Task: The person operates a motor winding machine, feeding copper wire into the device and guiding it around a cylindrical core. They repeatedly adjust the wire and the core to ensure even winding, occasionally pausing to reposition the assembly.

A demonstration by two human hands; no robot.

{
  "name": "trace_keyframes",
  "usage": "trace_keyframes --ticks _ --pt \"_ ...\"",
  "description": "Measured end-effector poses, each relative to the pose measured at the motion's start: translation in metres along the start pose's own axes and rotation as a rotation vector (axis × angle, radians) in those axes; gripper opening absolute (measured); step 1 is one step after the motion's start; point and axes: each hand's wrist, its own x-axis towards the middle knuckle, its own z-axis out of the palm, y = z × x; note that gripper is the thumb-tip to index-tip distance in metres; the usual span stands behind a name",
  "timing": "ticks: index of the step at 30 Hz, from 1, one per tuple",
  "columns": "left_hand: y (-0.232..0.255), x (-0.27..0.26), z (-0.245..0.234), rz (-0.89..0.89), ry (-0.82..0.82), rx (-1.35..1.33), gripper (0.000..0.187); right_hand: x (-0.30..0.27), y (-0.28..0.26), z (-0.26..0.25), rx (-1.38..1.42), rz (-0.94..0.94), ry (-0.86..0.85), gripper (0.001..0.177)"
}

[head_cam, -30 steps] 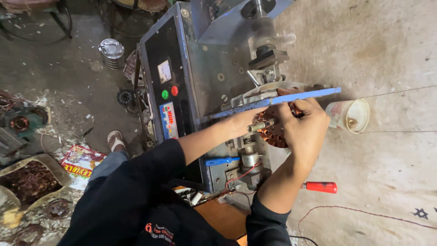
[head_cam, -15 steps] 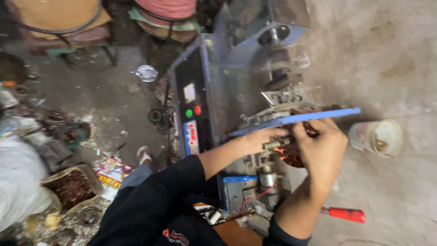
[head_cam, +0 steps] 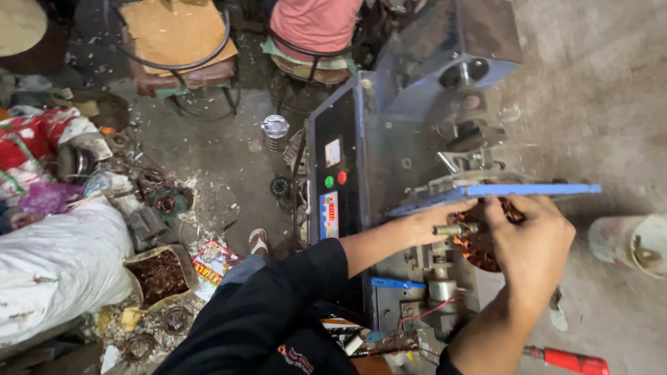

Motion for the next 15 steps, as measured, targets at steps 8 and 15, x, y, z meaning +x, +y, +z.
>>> trace_keyframes --ticks 8,15 --pt "0.049 -0.06 0.035 -0.122 0.123 0.079 0.042 0.003 0.003 0.001 0.088 -0.05 0.02 0.019" --pt "0.045 -0.047 0.043 0.059 -0.149 -0.101 0.036 0.004 0.003 0.003 0.094 -0.039 0.053 0.014"
